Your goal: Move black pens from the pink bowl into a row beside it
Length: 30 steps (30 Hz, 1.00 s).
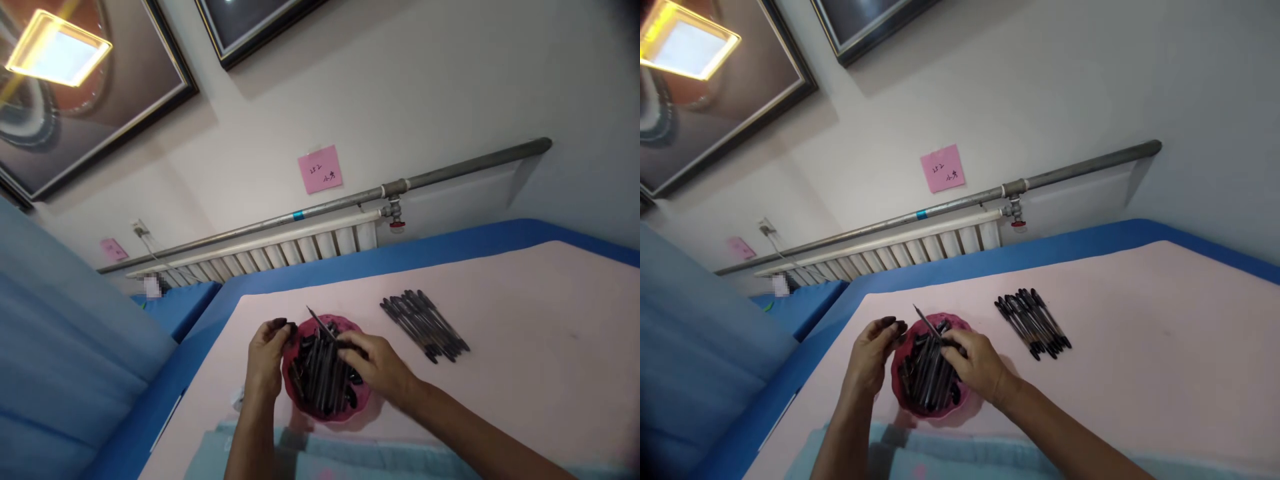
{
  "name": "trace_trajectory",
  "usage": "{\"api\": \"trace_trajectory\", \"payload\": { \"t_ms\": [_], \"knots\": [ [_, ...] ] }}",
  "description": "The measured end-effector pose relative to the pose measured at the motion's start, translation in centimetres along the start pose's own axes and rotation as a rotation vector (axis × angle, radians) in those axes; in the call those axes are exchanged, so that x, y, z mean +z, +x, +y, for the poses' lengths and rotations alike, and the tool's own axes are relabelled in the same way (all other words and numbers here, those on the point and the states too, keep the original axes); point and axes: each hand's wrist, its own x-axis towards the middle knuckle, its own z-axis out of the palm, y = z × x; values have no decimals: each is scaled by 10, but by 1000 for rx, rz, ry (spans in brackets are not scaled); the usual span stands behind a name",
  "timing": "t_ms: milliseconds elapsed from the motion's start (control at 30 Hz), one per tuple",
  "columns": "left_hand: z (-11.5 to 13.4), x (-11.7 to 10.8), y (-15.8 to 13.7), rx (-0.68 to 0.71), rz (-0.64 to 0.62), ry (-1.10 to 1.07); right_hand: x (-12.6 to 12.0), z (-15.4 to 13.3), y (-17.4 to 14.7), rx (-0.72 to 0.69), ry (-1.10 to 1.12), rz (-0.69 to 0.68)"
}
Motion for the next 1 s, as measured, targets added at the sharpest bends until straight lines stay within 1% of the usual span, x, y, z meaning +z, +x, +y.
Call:
{"api": "trace_trajectory", "payload": {
  "t_ms": [33, 100, 200, 433, 867, 1000],
  "knots": [
    [2, 3, 4, -103, -31, -167, 0, 0, 0, -26, -31, -9],
    [2, 9, 10, -226, -43, -366, 0, 0, 0, -70, -82, -30],
    [-2, 12, 16, -281, -51, -476, 0, 2, 0, -96, -148, -67],
    [-7, 7, 14, -244, -94, -498, 3, 6, 1, -95, -235, -97],
    [-5, 3, 12, -212, -28, -452, 6, 8, -1, -114, -271, -101],
    [-6, 3, 11, -194, -45, -450, 6, 7, -1, -114, -323, -119]
  ]
}}
